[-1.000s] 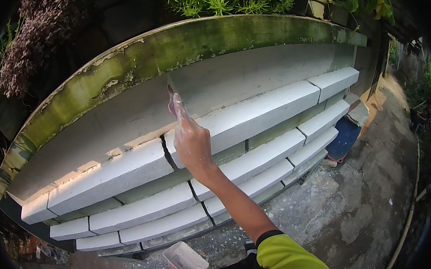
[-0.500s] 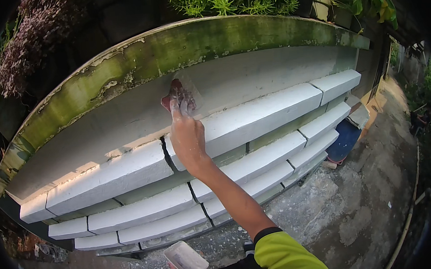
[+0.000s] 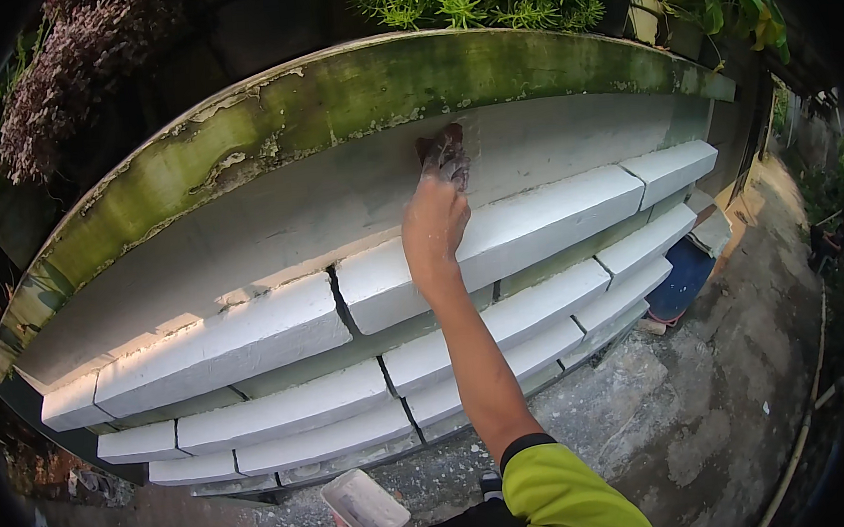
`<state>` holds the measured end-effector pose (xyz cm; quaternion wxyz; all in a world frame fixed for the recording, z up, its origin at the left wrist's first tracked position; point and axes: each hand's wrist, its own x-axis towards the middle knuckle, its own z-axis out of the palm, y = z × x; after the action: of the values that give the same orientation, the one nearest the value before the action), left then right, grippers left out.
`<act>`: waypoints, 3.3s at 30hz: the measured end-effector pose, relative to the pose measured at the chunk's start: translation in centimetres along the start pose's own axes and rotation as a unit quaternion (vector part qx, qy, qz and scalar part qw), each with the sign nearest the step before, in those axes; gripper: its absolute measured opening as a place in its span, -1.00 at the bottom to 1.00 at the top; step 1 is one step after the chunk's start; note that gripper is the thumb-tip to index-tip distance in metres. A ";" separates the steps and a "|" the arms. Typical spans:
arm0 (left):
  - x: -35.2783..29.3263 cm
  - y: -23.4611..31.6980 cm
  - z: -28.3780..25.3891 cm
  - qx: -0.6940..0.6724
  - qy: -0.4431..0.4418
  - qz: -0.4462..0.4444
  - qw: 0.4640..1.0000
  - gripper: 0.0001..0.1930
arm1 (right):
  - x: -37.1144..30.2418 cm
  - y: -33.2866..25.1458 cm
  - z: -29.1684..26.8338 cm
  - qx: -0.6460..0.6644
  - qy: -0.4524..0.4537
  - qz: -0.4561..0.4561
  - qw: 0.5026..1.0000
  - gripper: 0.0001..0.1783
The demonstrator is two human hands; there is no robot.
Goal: The recorder uses a spatula to apply putty or filler to cracks in a white masonry wall.
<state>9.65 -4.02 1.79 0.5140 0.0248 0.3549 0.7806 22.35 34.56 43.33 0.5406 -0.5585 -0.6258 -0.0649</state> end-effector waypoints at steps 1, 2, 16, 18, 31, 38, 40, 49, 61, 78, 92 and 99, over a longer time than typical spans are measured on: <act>0.2 -0.2 0.1 -0.004 -0.009 -0.009 1.000 -0.22 | -0.9 -1.2 -0.1 0.009 -0.022 -0.025 0.999 -0.79; 0.4 -0.3 0.2 -0.007 -0.016 -0.015 1.000 -0.22 | -2.1 -2.6 -0.2 0.021 -0.045 -0.051 0.997 -0.75; -0.5 0.4 1.7 0.004 -0.026 -0.022 0.999 -0.23 | -2.7 1.7 -2.9 0.091 0.127 -0.039 0.987 -0.34; -0.1 0.1 1.0 -0.001 -0.033 -0.029 0.999 -0.23 | -3.4 -0.1 -1.3 0.039 -0.054 -0.021 0.998 -0.37; 0.3 0.2 0.7 -0.024 -0.016 -0.002 1.000 -0.24 | 0.1 4.7 -4.8 0.084 0.186 0.042 0.978 -0.38; 1.1 -1.3 -1.9 -0.020 0.027 -0.059 0.998 -0.29 | 2.5 3.7 0.7 -0.007 0.070 0.025 0.997 -0.91; 1.0 -1.2 -2.5 -0.018 0.046 -0.066 0.997 -0.30 | 0.3 0.9 0.2 0.040 0.011 0.003 0.999 -0.80; 2.3 -1.9 -2.0 -0.008 0.042 -0.100 0.994 -0.30 | -3.3 2.1 -5.1 0.207 0.064 -0.071 0.974 -0.35; 1.1 -3.2 -0.7 -0.029 0.002 -0.095 0.995 -0.28 | -6.1 0.4 -5.2 0.309 -0.011 -0.112 0.944 -0.66; -5.3 1.2 -4.5 -0.050 -0.014 -0.089 0.995 -0.24 | -38.6 7.6 -12.8 0.476 -0.406 0.308 0.717 -0.59; -8.1 -1.6 0.0 0.046 -0.162 -0.208 0.963 -0.21 | -41.8 9.2 -23.2 0.315 -0.341 0.264 0.846 -0.48; -9.2 -8.4 7.2 0.049 -0.186 -0.237 0.952 -0.22 | -38.9 15.9 -27.0 0.303 -0.348 0.307 0.833 -0.46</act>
<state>23.44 -5.93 5.33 0.7390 0.1098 0.2870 0.5996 42.82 -2.54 16.90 0.4216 -0.5158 -0.5576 0.4953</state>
